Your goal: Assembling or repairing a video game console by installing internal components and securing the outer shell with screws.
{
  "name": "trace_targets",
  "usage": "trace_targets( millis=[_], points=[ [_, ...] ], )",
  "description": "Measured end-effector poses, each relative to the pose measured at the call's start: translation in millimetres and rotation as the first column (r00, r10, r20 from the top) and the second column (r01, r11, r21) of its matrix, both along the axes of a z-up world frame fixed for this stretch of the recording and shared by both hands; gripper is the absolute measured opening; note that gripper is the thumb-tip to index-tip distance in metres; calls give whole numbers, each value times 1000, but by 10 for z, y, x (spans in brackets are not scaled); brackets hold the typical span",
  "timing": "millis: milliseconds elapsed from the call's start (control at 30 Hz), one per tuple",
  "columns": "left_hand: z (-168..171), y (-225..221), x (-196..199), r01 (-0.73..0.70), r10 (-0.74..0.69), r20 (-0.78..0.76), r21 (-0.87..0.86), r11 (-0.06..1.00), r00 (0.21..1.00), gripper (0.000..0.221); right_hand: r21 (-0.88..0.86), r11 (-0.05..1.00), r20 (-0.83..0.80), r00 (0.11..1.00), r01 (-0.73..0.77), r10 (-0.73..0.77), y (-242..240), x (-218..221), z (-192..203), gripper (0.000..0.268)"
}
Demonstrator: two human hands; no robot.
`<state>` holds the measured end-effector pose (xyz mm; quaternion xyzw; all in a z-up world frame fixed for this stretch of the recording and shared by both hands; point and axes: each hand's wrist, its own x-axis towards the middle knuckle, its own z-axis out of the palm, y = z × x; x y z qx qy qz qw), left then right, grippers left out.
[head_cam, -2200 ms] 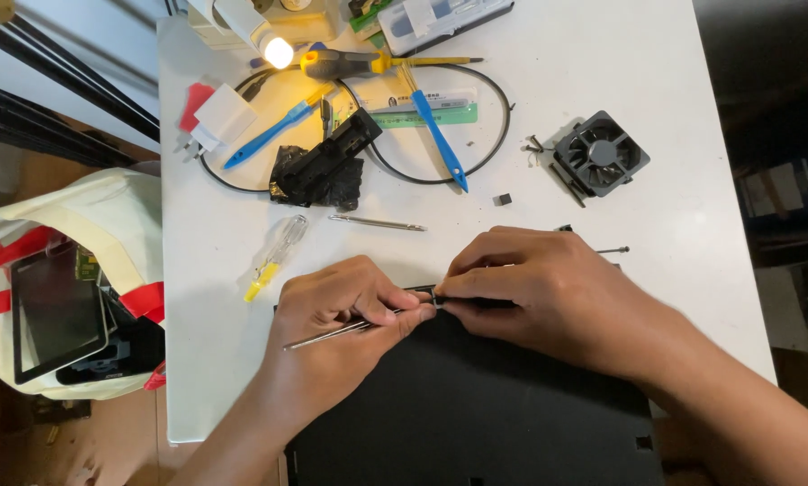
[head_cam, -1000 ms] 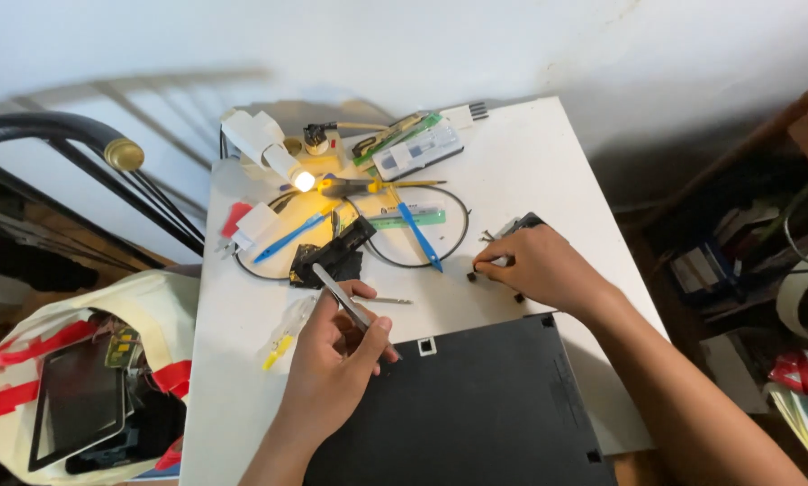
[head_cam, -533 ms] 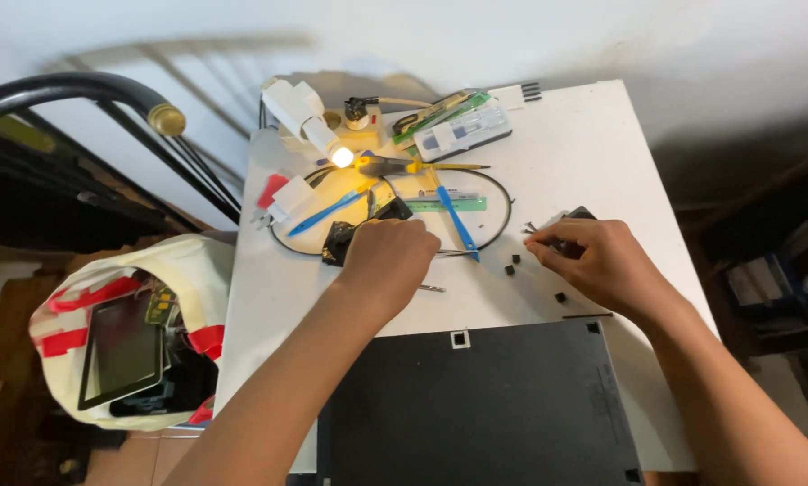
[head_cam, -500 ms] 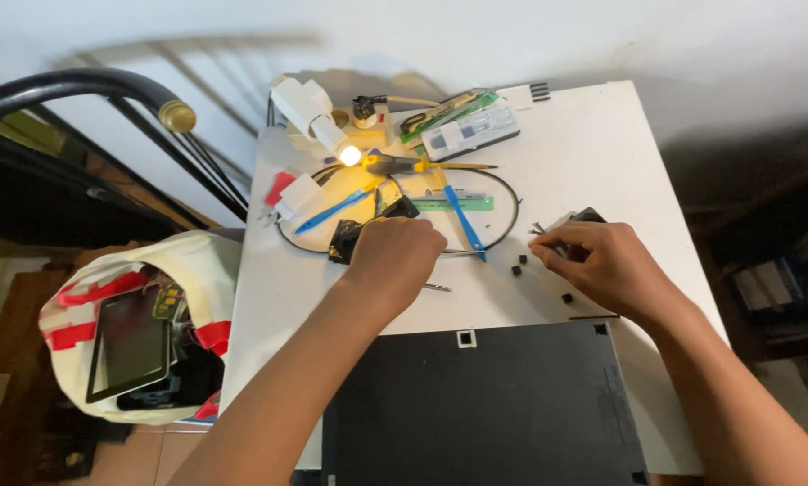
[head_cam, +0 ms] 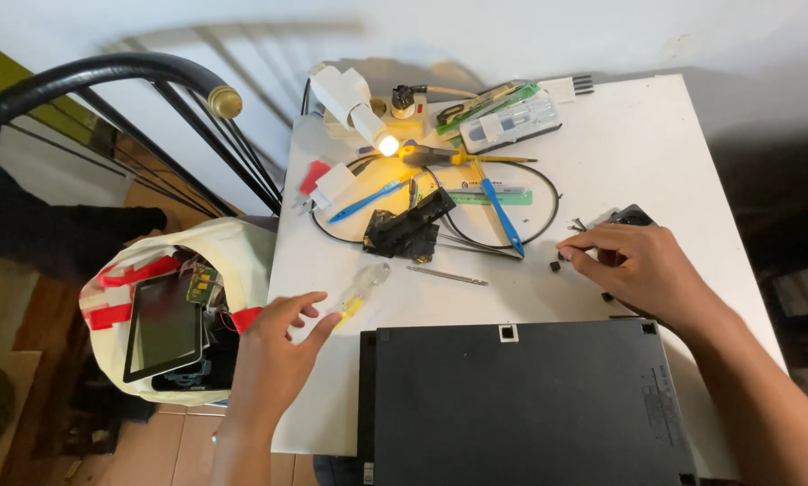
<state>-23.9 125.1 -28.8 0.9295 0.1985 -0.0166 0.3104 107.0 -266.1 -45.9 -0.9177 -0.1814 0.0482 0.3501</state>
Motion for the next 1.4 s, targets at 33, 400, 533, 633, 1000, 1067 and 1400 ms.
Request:
trace_targets(
  millis=[33,400,533,633,1000,1067,1400],
  points=[
    [-50,-4,8,7,-7,-3,-4,1000,1000,37,-4,1000,-3,1000,7,-7,-6,5,-24,19],
    [-161,-146,278,7,-2,25,-205,979,1000,33,123,990,-83,995,72,-62,-28,-5,41,20],
    [-449,-52,246,-8,100,215,-394,919,972,36,68,996,-190,981,58,-44,311,9,360,17],
    [-530,-20,225,35,151,329,-497,867,932,30,-183,961,-246,956,-209,160,677,106,482,16],
    [-438,60,253,-8,315,195,-840,542,929,48,-401,795,-350,878,-455,325,1294,361,-13,11],
    [-443,16,298,-13,347,146,-909,417,926,41,-358,834,-376,883,-419,282,1273,353,184,11],
    [-338,-494,1101,72,127,72,-997,5,989,53,145,988,-581,813,62,34,809,102,1006,37]
  ],
)
